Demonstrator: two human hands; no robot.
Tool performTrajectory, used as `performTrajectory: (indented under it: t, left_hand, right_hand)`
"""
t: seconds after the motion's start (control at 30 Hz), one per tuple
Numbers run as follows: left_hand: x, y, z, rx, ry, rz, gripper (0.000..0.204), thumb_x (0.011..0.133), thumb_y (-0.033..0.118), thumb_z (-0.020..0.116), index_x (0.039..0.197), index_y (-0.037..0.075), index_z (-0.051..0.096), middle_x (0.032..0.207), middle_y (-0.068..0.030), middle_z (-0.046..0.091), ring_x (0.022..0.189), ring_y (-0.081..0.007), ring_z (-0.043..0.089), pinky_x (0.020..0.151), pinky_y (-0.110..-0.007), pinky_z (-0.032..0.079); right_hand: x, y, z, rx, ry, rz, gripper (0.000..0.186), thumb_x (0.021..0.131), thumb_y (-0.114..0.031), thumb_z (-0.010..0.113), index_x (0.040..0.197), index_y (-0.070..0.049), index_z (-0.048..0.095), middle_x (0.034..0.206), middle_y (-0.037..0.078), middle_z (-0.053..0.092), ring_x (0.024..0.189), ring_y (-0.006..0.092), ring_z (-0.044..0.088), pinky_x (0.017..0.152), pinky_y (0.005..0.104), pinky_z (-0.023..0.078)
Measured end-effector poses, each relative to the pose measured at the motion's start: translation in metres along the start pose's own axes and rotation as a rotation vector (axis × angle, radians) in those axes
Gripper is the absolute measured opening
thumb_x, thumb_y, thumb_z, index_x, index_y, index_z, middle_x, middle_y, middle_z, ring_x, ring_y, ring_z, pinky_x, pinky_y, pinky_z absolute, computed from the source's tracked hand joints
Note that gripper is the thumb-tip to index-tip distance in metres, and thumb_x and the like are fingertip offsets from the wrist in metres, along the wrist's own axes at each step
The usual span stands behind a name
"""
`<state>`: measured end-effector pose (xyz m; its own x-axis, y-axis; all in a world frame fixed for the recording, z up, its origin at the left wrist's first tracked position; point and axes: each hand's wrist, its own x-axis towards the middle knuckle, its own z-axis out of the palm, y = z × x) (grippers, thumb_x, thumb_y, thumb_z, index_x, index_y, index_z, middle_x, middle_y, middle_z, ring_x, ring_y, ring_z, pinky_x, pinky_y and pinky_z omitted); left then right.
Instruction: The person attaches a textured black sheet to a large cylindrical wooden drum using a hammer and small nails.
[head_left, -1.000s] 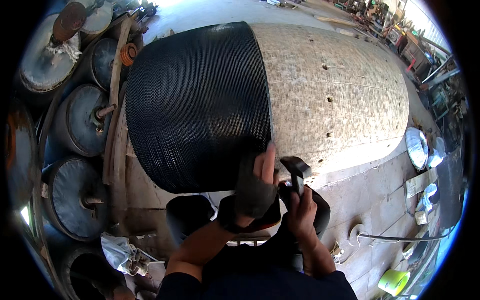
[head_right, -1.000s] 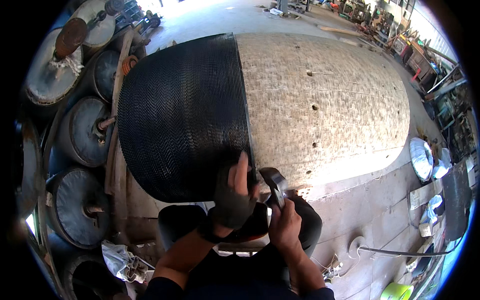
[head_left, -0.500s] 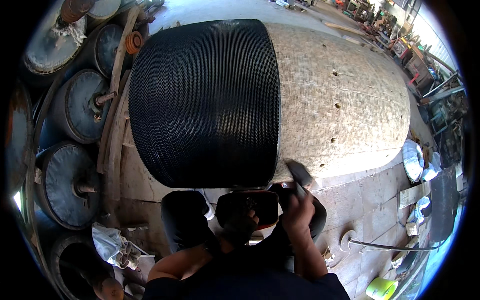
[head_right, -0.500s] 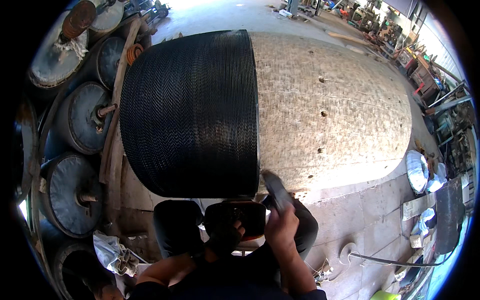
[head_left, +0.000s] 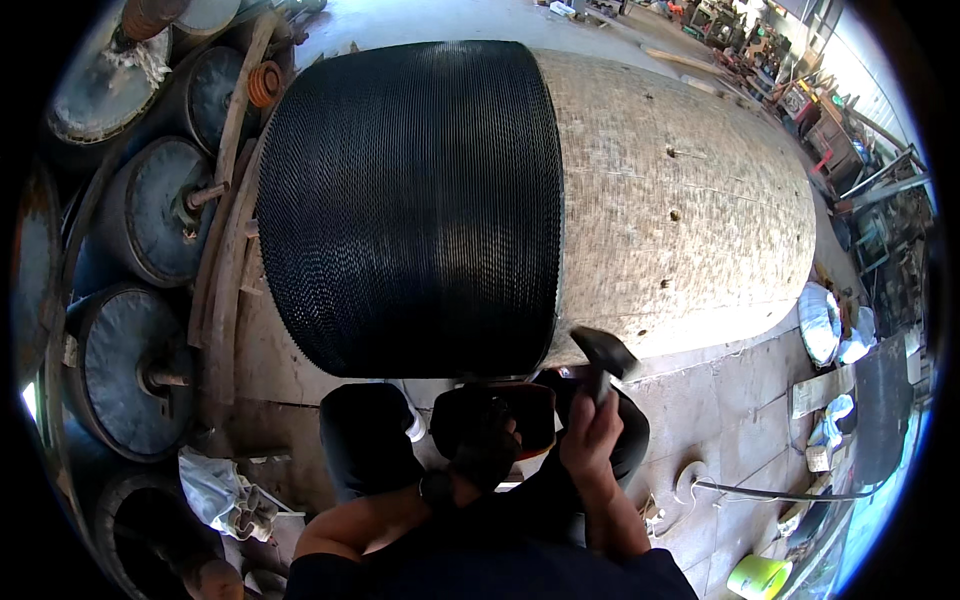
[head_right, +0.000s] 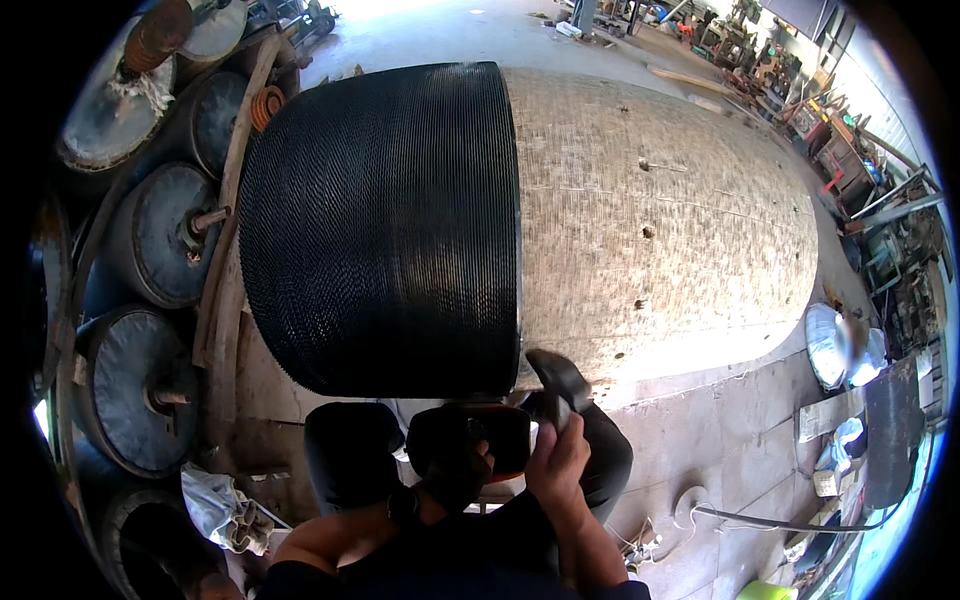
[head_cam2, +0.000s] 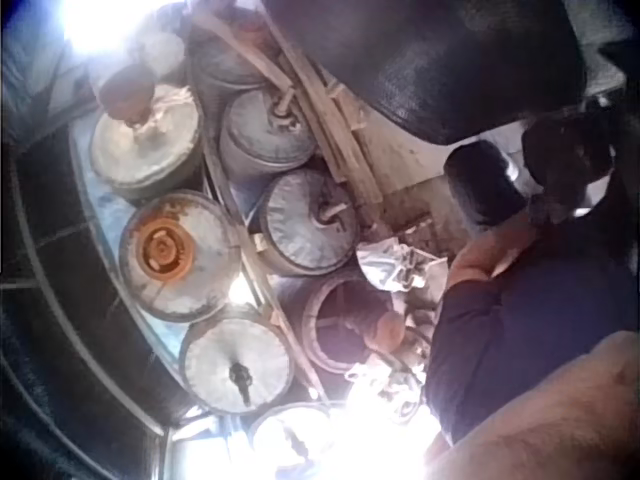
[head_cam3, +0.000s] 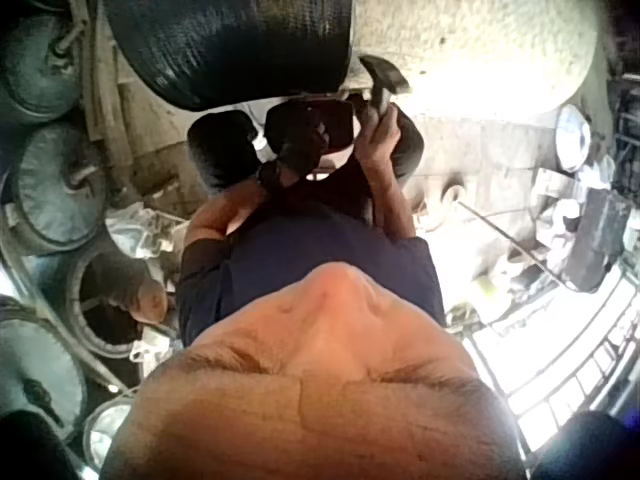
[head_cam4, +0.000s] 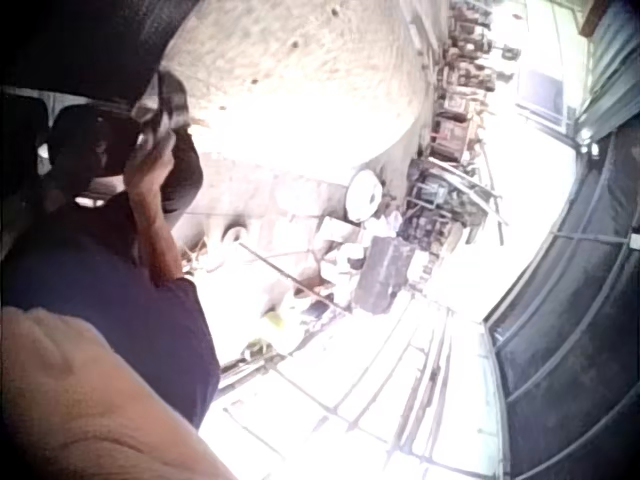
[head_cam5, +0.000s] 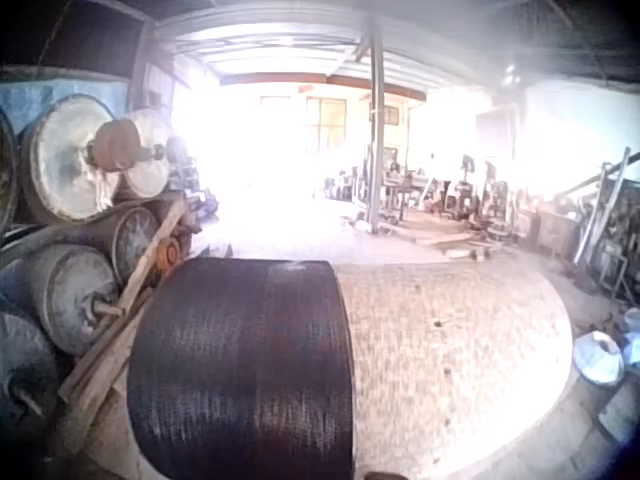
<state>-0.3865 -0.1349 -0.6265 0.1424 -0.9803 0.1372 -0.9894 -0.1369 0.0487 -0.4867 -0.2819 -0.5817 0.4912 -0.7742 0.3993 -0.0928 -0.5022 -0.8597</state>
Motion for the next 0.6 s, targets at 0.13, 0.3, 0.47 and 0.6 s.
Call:
performTrajectory:
  t: [0.13, 0.3, 0.47, 0.6]
  left_hand:
    - [0.005, 0.0, 0.01, -0.086, -0.017, -0.069, 0.017, 0.093, 0.015, 0.056, 0.091, 0.002, 0.065, 0.097, -0.0162, 0.064, 0.093, -0.0305, 0.063, 0.081, -0.044, 0.052]
    - [-0.003, 0.001, 0.018, -0.103, 0.071, -0.094, 0.019, 0.096, 0.016, 0.053, 0.09, 0.002, 0.064, 0.096, -0.0174, 0.063, 0.093, -0.0314, 0.062, 0.08, -0.046, 0.052]
    - [0.007, -0.003, 0.008, -0.083, 0.044, -0.072, 0.019, 0.096, 0.016, 0.053, 0.09, 0.002, 0.064, 0.096, -0.0174, 0.063, 0.092, -0.0313, 0.062, 0.079, -0.046, 0.053]
    - [0.006, -0.003, 0.013, -0.109, 0.091, -0.086, 0.018, 0.097, 0.016, 0.053, 0.09, 0.002, 0.063, 0.096, -0.0173, 0.063, 0.092, -0.0312, 0.062, 0.078, -0.046, 0.053]
  right_hand:
    - [0.004, 0.006, -0.003, -0.034, 0.051, -0.31, 0.019, 0.1, -0.016, 0.055, 0.098, 0.003, 0.054, 0.065, 0.017, 0.056, 0.061, 0.0331, 0.062, 0.053, 0.0413, 0.047]
    - [0.007, 0.0, 0.003, -0.11, -0.066, -0.019, 0.013, 0.095, -0.007, 0.06, 0.1, 0.002, 0.053, 0.07, 0.024, 0.062, 0.064, 0.0487, 0.062, 0.053, 0.0483, 0.05]
    - [0.002, 0.0, -0.001, -0.187, 0.015, -0.061, 0.016, 0.095, -0.011, 0.062, 0.103, 0.001, 0.054, 0.073, 0.025, 0.063, 0.07, 0.0476, 0.064, 0.058, 0.0495, 0.052]
    - [0.01, 0.004, -0.001, -0.245, -0.074, -0.015, 0.016, 0.095, -0.009, 0.061, 0.104, 0.001, 0.052, 0.072, 0.025, 0.063, 0.069, 0.0472, 0.065, 0.056, 0.0517, 0.05]
